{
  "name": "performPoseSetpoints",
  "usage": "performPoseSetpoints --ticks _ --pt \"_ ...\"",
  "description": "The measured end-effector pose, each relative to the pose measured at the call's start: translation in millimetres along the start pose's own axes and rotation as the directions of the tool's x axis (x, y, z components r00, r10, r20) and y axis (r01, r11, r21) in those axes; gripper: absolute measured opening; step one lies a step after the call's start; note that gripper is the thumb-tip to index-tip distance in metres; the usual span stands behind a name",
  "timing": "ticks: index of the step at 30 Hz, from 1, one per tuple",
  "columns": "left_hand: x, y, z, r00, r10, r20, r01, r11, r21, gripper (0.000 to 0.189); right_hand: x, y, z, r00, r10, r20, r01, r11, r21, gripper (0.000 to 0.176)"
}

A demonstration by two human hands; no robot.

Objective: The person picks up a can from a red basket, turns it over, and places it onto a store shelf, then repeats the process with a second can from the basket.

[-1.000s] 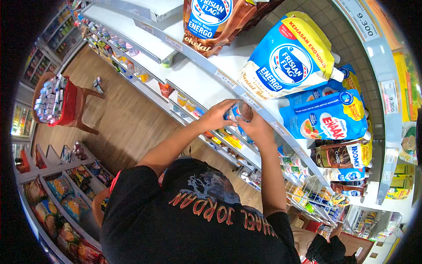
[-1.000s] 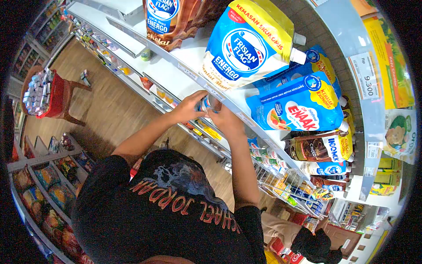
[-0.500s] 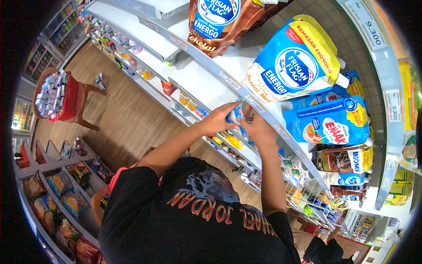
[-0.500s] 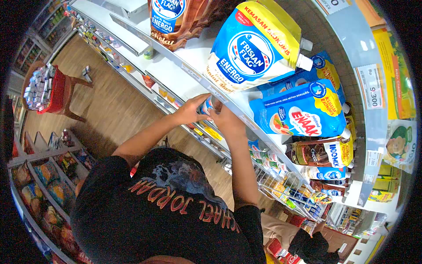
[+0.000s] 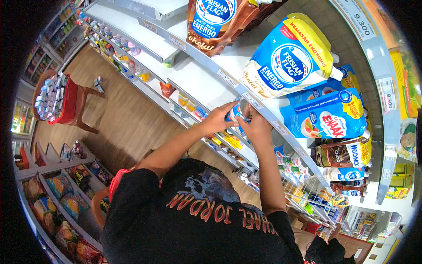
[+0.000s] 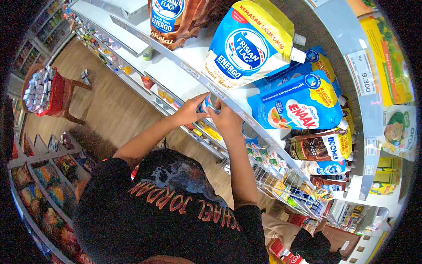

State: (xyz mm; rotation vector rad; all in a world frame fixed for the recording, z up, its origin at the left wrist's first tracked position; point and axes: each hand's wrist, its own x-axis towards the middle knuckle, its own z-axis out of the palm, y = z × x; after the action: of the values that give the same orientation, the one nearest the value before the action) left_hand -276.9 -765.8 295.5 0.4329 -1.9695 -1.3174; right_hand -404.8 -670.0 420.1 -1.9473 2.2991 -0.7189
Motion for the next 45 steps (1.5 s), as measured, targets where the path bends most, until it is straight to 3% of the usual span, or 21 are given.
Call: performPoseSetpoints --ticks 3,7,9,10,12,14,16,18,20,22,24,27,29,32,34,35,37,39,41,42,45 --pt "-2.4 0.7 1.4 1.000 0.026 -0.005 -0.026 1.000 -0.001 0.088 -4.5 2.2 10.4 0.990 -0.080 -0.113 0.061 0.985 -0.159 0.042" --pt "-3.1 8.6 -4.4 1.000 0.011 0.023 -0.011 1.000 0.001 0.090 -9.5 -8.8 12.6 0.997 -0.004 -0.077 -0.007 0.990 -0.140 0.046" --pt "-5.6 6.5 -5.1 0.999 0.007 0.042 -0.008 1.000 0.009 0.091 -19.7 -29.8 9.9 0.932 -0.235 -0.276 0.011 0.780 -0.626 0.049" --pt "-10.7 2.0 -2.8 0.996 0.076 -0.052 -0.074 0.996 0.045 0.088 -27.6 -34.2 13.0 0.931 -0.241 -0.274 0.018 0.779 -0.627 0.049" --pt "-28.1 -2.0 -2.4 0.979 0.143 -0.147 -0.132 0.988 0.083 0.085 -54.5 -36.8 21.1 0.934 -0.262 -0.244 0.184 0.935 -0.302 0.049" --pt "-58.6 -5.5 -9.8 0.972 0.076 -0.221 -0.048 0.991 0.128 0.073 -95.6 -16.8 38.4 0.921 -0.387 -0.036 0.388 0.921 0.019 0.039" --pt "-101.5 -10.9 -7.4 0.944 -0.106 -0.313 0.055 0.984 -0.167 0.054 -136.6 5.4 63.9 0.890 -0.456 0.019 0.446 0.878 0.176 0.034" --pt "-150.5 -25.9 -7.0 0.896 -0.121 -0.426 0.129 0.992 -0.010 0.036 -193.8 50.1 100.3 0.989 -0.138 0.046 0.119 0.948 0.296 0.032" --pt "-199.5 -35.5 -4.4 0.849 -0.353 -0.393 0.331 0.935 -0.124 0.030 -259.6 112.2 134.1 0.931 0.269 0.246 -0.344 0.872 0.349 0.028" --pt "-250.8 -66.0 3.0 0.759 -0.570 -0.315 0.540 0.821 -0.185 0.034 -315.5 148.8 120.6 0.836 0.143 0.530 -0.056 0.983 -0.177 0.026" --pt "-315.4 -123.0 18.6 0.714 -0.661 -0.229 0.657 0.746 -0.105 0.035 -418.7 223.9 150.7 0.688 0.312 0.656 -0.400 0.916 -0.016 0.027" --pt "-375.5 -156.2 34.8 0.624 -0.777 -0.081 0.781 0.617 0.094 0.040 -573.8 334.5 204.3 0.557 0.256 0.790 -0.596 0.786 0.165 0.030" --pt "-385.3 -131.1 55.9 0.582 -0.813 -0.024 0.799 0.566 0.202 0.042 -592.3 343.9 193.1 0.547 0.279 0.789 -0.610 0.778 0.148 0.031" --pt "-405.4 -96.5 97.2 0.454 -0.832 -0.320 0.880 0.474 0.015 0.044 -598.5 366.3 173.8 0.583 0.281 0.762 -0.611 0.770 0.183 0.032" --pt "-461.1 -133.1 139.2 0.227 -0.901 -0.369 0.856 0.366 -0.366 0.046 -593.6 383.7 165.4 0.651 0.232 0.722 -0.572 0.776 0.266 0.032" --pt "-468.6 -112.7 157.4 0.210 -0.896 -0.391 0.853 0.364 -0.375 0.046 -589.8 394.0 162.7 0.701 0.186 0.689 -0.531 0.781 0.328 0.033" --pt "-479.1 -74.5 201.2 0.302 -0.877 -0.373 0.952 0.296 0.075 0.047 -577.6 411.3 160.6 0.812 0.048 0.581 -0.395 0.779 0.487 0.033" --pt "-497.4 -48.3 240.7 0.330 -0.858 -0.395 0.941 0.334 0.059 0.050 -555.2 408.5 145.5 0.836 -0.038 0.548 -0.325 0.770 0.549 0.034" --pt "-509.9 -12.6 269.0 0.076 -0.842 -0.535 0.983 0.155 -0.103 0.050 -519.2 383.7 120.4 0.374 0.403 0.835 -0.841 0.527 0.123 0.043" --pt "-512.2 11.3 277.6 0.016 -0.795 -0.607 0.959 0.184 -0.216 0.048 -517.0 389.2 122.4 0.431 0.337 0.837 -0.794 0.582 0.174 0.038" --pt "-556.1 35.1 301.8 -0.072 -0.828 -0.557 0.856 0.235 -0.460 0.045 -507.8 417.2 138.2 0.397 0.254 0.882 -0.743 0.653 0.146 0.037"
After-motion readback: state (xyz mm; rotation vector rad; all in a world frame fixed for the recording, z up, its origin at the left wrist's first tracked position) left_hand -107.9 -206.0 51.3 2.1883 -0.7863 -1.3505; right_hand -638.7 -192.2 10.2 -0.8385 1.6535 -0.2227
